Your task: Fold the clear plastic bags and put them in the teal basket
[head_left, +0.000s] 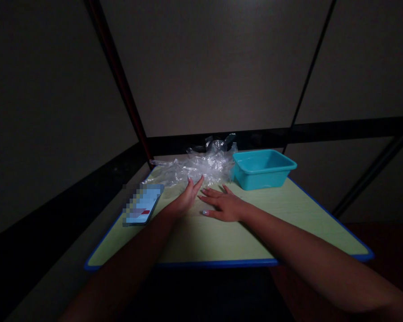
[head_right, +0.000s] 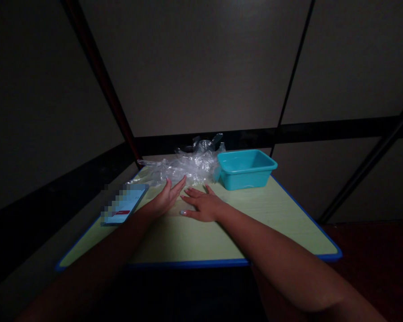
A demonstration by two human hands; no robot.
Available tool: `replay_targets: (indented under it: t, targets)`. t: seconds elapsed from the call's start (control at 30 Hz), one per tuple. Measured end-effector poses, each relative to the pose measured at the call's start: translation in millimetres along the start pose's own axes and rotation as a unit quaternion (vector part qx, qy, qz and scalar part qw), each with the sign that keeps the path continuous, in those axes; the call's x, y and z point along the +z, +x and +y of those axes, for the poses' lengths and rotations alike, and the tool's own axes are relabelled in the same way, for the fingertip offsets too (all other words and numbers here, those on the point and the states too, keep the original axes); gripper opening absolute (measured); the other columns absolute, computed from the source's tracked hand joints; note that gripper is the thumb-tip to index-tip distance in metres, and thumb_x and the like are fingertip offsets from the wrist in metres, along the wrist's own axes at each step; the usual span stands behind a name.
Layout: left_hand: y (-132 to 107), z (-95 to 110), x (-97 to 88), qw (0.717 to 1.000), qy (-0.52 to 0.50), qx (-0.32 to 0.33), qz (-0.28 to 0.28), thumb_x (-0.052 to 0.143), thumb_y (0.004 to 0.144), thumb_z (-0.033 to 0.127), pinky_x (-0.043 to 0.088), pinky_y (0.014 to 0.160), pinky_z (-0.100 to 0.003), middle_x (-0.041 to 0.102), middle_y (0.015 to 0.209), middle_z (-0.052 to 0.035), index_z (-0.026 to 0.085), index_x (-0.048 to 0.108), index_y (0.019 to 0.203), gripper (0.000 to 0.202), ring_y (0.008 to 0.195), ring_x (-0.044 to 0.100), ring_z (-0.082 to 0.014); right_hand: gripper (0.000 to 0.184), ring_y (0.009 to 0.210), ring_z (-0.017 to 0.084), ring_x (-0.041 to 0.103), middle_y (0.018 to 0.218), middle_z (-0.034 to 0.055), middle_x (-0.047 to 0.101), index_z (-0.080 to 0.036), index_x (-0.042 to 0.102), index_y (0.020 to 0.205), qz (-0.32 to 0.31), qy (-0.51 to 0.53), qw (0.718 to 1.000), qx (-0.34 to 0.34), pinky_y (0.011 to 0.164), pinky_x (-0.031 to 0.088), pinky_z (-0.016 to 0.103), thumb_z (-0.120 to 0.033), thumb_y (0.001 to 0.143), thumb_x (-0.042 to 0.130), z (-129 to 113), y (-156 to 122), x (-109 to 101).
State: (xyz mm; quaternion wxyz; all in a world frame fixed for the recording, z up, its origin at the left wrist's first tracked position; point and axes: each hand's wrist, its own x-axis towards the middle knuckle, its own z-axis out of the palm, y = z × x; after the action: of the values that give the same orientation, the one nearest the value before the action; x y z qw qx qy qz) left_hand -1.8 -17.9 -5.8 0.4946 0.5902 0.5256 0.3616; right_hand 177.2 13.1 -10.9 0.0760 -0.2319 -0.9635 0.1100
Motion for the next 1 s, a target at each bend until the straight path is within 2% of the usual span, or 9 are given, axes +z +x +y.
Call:
replay_targets:
  t: [0.13,0.33,0.5,0.57,0.67,0.8,1.0]
  targets:
    - [-0.2,1.4,-0.1,1.0,0.028,-0.006,0.005,-0.021,0.08,0.058,0.013,0.112,-0.037,0.012,0.151,-0.0004,0.024,0.009,0.146,0.08,0.139,0.006,-0.0136,0.069,0.136,0.029,0.016,0.148,0.0111,0.019,-0.025,0.029,0.141,-0.019,-0.001,1.0,0.004,0.104,-0.001,0.062,-0.064,0.084,0.035,1.4,-1.5,-2.0]
    - [0.2,-0.8,-3.4,0.999,0.042,0.003,0.006,-0.02,0.081,0.057,0.016,0.111,-0.036,0.012,0.151,-0.0006,0.024,0.014,0.145,0.08,0.138,0.008,-0.0145,0.074,0.138,0.03,0.008,0.15,0.0103,0.012,-0.024,0.02,0.144,-0.052,0.008,0.998,0.023,0.102,-0.002,0.064,-0.065,0.084,0.032,4.7,-5.0,-4.3]
    - [0.7,-7.8,-2.3,0.983,0.142,0.091,0.07,-0.008,0.084,0.062,0.013,0.112,-0.035,0.019,0.15,-0.0012,0.021,0.025,0.143,0.079,0.139,0.013,-0.0167,0.078,0.137,0.031,0.006,0.15,0.0109,0.012,-0.023,0.019,0.144,-0.056,0.013,0.998,0.026,0.103,-0.003,0.063,-0.067,0.082,0.033,3.8,-3.4,-2.8]
    - [-1.2,-7.5,5.4,0.976,0.166,0.125,0.067,-0.004,0.085,0.063,0.01,0.113,-0.034,0.019,0.15,-0.0038,0.017,0.026,0.142,0.079,0.139,0.014,-0.0174,0.079,0.137,0.031,0.007,0.149,0.0118,0.012,-0.023,0.018,0.144,-0.055,0.011,0.998,0.027,0.103,-0.003,0.063,-0.069,0.082,0.033,4.2,-2.8,-1.9]
    - [-3.9,-4.5,21.6,0.972,0.181,0.149,0.031,0.001,0.086,0.061,0.008,0.114,-0.033,0.016,0.151,-0.0063,0.013,0.025,0.143,0.078,0.139,0.011,-0.0188,0.082,0.137,0.031,0.007,0.149,0.0122,0.012,-0.023,0.016,0.145,-0.047,0.006,0.999,0.019,0.102,-0.002,0.065,-0.07,0.08,0.035,5.7,-2.3,-0.1]
    - [-4.3,-1.7,34.4,0.968,0.218,0.122,0.017,0.005,0.088,0.055,0.006,0.114,-0.036,0.013,0.152,-0.0055,0.014,0.025,0.143,0.071,0.139,0.006,-0.0193,0.08,0.137,0.032,0.01,0.149,0.0114,0.015,-0.025,0.021,0.144,-0.035,0.004,0.999,0.01,0.103,0.001,0.064,-0.069,0.079,0.039,6.6,-2.5,0.6]
    - [-4.6,-4.2,32.9,0.963,0.258,0.078,0.011,0.005,0.089,0.052,0.001,0.113,-0.042,0.01,0.152,-0.0036,0.019,0.018,0.145,0.066,0.139,-0.002,-0.0213,0.077,0.137,0.031,0.009,0.15,0.0096,0.014,-0.028,0.025,0.143,-0.04,0.008,0.999,0.01,0.104,0.003,0.063,-0.067,0.079,0.042,6.3,-2.8,-0.4]
